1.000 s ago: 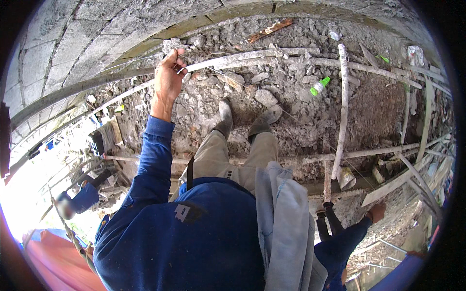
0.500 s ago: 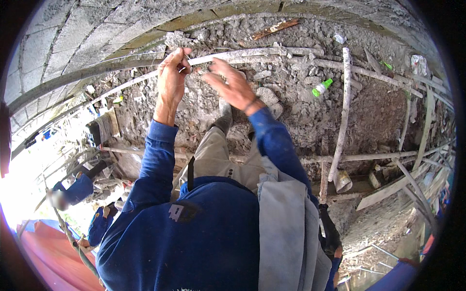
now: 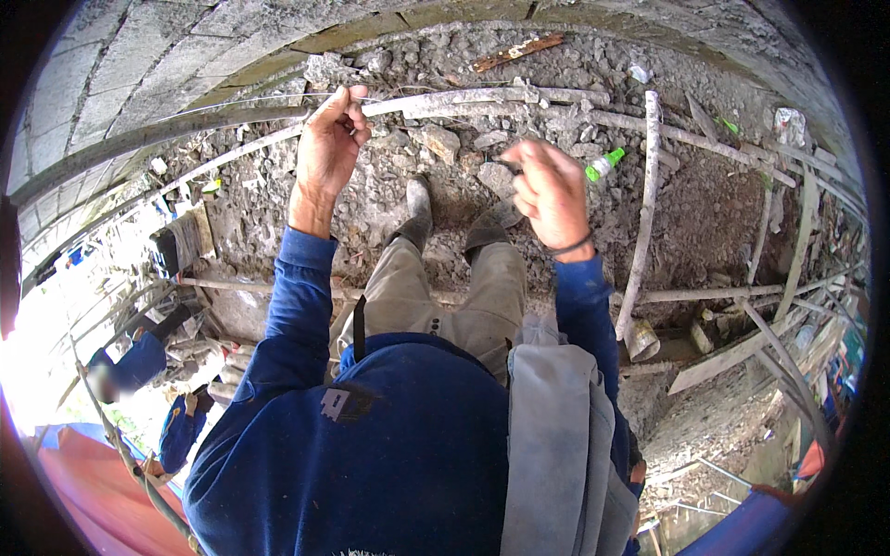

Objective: The person manipulates a thin wire and a green plastic bottle while moving along a wooden scaffold next to a stone wall. They secure the wire to the wall using metal hooks and continue walking along the scaffold.

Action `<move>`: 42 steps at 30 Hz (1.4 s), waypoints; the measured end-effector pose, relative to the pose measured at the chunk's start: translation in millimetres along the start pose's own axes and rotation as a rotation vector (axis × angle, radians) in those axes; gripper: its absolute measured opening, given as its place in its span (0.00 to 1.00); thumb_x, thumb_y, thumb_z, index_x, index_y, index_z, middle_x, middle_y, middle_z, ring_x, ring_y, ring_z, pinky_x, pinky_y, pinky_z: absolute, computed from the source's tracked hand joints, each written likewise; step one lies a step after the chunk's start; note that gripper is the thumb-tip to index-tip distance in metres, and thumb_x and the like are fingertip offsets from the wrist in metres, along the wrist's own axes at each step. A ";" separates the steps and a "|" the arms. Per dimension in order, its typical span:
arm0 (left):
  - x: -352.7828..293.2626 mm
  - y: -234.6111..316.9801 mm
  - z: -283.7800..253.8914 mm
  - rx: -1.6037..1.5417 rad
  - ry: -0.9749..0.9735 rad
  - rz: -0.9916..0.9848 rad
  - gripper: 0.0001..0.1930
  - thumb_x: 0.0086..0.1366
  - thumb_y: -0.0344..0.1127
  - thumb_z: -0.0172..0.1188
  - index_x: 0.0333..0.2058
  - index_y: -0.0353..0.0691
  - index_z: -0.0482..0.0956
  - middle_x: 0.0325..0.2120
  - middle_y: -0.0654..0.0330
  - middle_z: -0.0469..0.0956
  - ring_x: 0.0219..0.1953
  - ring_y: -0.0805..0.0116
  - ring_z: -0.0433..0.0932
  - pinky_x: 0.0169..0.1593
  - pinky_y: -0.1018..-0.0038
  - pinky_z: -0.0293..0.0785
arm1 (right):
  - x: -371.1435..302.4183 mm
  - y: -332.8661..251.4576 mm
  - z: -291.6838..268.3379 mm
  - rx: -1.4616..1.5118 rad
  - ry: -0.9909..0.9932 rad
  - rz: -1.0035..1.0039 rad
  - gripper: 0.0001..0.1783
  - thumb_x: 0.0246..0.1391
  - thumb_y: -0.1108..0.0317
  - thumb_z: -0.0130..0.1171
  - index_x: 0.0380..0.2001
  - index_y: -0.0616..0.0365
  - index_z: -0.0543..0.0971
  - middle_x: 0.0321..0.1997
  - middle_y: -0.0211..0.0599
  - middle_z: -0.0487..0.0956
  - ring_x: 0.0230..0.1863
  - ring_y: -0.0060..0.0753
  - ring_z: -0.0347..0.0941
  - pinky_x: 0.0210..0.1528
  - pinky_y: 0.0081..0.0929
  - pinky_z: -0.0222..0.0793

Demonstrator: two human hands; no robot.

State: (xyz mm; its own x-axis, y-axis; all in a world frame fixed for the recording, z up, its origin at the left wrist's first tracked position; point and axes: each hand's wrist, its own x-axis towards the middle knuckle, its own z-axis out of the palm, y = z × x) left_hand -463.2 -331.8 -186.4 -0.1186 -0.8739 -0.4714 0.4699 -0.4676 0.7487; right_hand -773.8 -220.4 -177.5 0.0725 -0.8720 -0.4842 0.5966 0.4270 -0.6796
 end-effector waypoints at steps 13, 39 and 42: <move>-2.4 5.9 -13.3 0.420 -0.024 0.199 0.15 0.76 0.41 0.59 0.48 0.34 0.85 0.31 0.65 0.84 0.33 0.78 0.79 0.40 0.78 0.77 | -8.4 -79.4 -41.1 0.651 0.102 -0.384 0.10 0.68 0.64 0.59 0.34 0.56 0.80 0.50 0.46 0.83 0.64 0.53 0.72 0.75 0.56 0.54; 18.1 93.0 -37.3 -0.704 0.424 0.527 0.11 0.80 0.40 0.45 0.41 0.41 0.73 0.19 0.70 0.61 0.18 0.76 0.57 0.21 0.75 0.58 | -21.8 -111.4 -146.5 0.248 0.222 -0.464 0.17 0.77 0.64 0.45 0.54 0.68 0.71 0.19 0.21 0.60 0.19 0.18 0.55 0.24 0.23 0.58; 20.5 98.8 -54.6 -0.623 0.412 0.535 0.10 0.77 0.32 0.41 0.44 0.40 0.73 0.19 0.72 0.56 0.17 0.78 0.51 0.19 0.77 0.48 | -22.3 -112.0 -165.2 0.205 0.277 -0.434 0.16 0.76 0.63 0.47 0.54 0.68 0.71 0.19 0.21 0.60 0.18 0.18 0.55 0.22 0.22 0.58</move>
State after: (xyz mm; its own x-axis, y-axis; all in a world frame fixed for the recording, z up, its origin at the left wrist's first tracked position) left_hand -371.4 -388.6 -147.6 0.5152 -0.7810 -0.3529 0.7731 0.2458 0.5847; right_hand -974.3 -209.2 -181.7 -0.4111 -0.8499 -0.3296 0.6706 -0.0370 -0.7409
